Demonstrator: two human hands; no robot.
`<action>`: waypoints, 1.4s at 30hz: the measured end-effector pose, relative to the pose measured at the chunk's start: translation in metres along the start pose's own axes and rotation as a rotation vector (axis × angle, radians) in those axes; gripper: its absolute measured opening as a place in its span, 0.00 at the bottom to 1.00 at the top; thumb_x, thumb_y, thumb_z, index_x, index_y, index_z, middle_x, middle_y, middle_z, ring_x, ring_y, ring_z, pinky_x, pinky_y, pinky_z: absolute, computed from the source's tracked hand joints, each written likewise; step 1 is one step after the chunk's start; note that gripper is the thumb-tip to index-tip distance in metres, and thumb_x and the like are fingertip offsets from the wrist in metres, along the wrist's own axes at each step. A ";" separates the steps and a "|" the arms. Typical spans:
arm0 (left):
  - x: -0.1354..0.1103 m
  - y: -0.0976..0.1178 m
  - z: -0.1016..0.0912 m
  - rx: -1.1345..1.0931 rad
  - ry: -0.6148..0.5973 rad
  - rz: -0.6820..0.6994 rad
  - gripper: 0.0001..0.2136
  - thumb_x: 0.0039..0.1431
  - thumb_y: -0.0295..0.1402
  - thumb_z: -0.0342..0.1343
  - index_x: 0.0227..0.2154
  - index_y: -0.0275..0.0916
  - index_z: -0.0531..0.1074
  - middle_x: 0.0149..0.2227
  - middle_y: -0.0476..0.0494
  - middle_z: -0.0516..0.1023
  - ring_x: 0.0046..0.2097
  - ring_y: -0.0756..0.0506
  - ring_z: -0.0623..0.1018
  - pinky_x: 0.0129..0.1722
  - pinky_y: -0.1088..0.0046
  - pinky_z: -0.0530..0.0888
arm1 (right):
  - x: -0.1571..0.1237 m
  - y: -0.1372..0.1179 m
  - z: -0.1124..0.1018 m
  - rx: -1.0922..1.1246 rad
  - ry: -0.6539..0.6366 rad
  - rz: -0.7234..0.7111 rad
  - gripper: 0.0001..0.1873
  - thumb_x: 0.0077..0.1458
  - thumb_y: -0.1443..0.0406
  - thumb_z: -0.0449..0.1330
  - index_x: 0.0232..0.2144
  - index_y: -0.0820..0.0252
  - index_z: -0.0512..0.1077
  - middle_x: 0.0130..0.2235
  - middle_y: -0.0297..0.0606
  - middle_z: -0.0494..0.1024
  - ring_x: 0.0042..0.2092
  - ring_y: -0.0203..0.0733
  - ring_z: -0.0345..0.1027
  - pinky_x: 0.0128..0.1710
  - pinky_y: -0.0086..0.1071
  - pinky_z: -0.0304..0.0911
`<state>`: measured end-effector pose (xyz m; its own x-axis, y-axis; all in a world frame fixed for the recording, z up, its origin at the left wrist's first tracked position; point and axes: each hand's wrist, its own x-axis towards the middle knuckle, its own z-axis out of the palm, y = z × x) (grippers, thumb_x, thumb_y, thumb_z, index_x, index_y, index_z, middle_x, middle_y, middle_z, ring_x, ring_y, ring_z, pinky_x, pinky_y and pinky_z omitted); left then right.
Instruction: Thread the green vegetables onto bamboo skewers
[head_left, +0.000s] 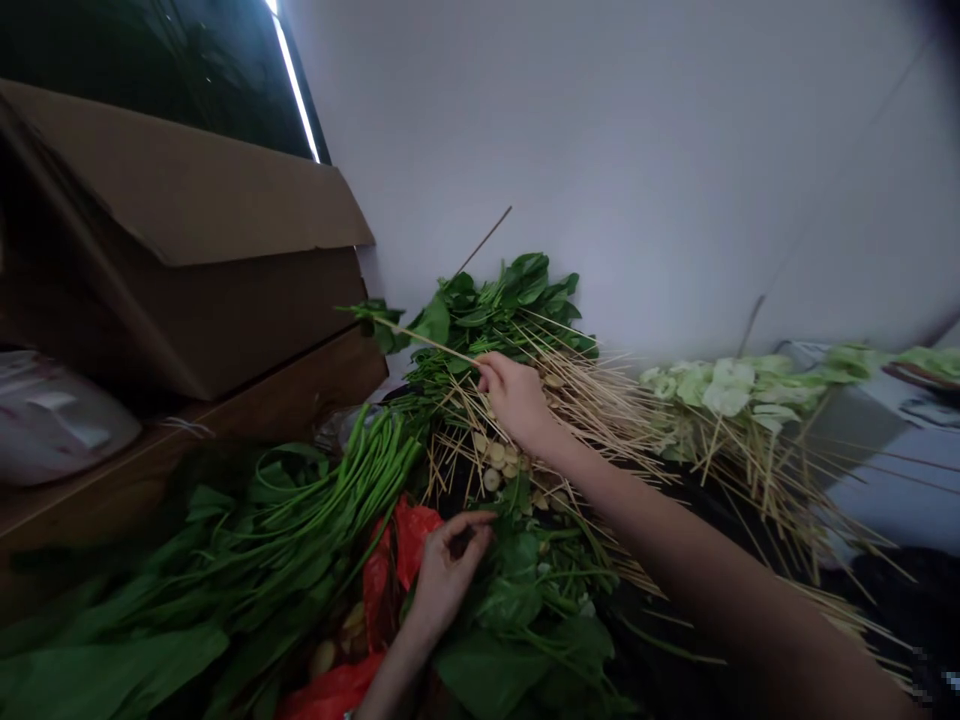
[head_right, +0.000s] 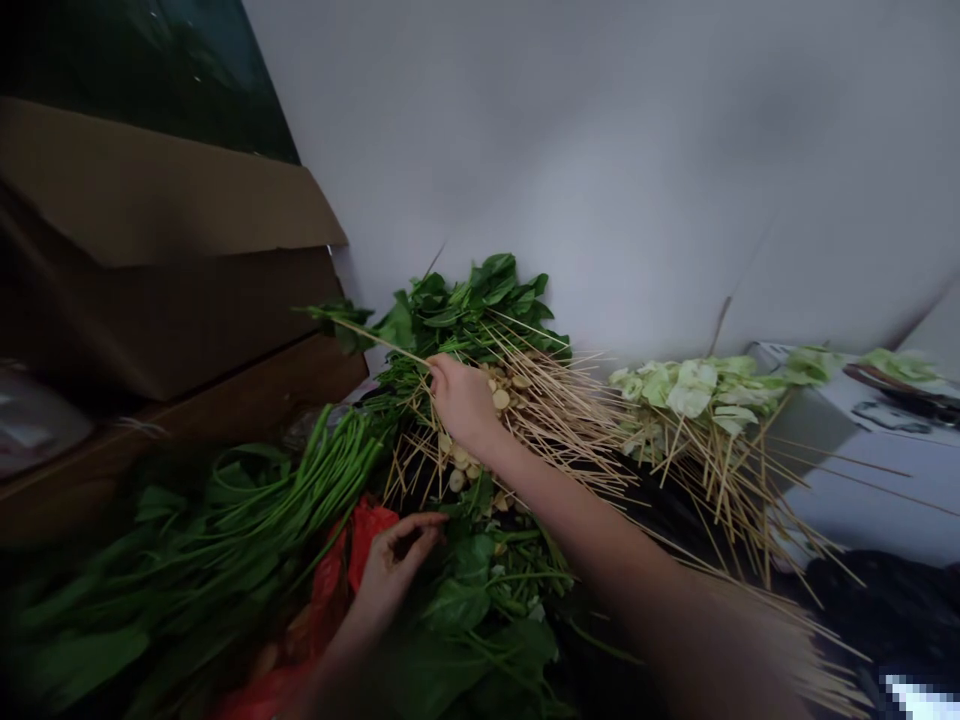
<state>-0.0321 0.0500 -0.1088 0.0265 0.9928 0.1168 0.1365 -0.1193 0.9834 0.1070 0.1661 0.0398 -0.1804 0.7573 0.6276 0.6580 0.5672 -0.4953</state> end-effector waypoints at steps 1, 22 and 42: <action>0.000 -0.001 0.000 0.007 -0.003 0.001 0.15 0.54 0.43 0.58 0.37 0.37 0.80 0.28 0.44 0.79 0.31 0.45 0.75 0.30 0.73 0.68 | 0.006 -0.003 0.007 -0.112 -0.049 -0.004 0.15 0.67 0.65 0.44 0.43 0.59 0.71 0.35 0.37 0.78 0.36 0.39 0.71 0.38 0.30 0.60; 0.001 0.017 -0.005 0.075 -0.040 0.003 0.14 0.53 0.42 0.59 0.36 0.37 0.80 0.31 0.44 0.81 0.36 0.43 0.78 0.39 0.71 0.72 | -0.090 0.035 -0.087 -0.075 0.051 -0.061 0.11 0.63 0.65 0.53 0.39 0.59 0.76 0.38 0.37 0.80 0.40 0.40 0.72 0.42 0.33 0.63; -0.022 0.069 -0.009 0.451 -0.384 0.201 0.10 0.56 0.39 0.58 0.38 0.45 0.80 0.37 0.45 0.83 0.39 0.43 0.81 0.41 0.73 0.75 | -0.234 0.100 -0.117 -0.349 -0.371 0.385 0.10 0.56 0.71 0.55 0.30 0.59 0.76 0.32 0.37 0.79 0.36 0.39 0.70 0.36 0.29 0.58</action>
<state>-0.0320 0.0200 -0.0420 0.4378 0.8860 0.1527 0.4944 -0.3791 0.7822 0.3005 0.0077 -0.0857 -0.0839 0.9830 0.1632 0.9143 0.1410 -0.3796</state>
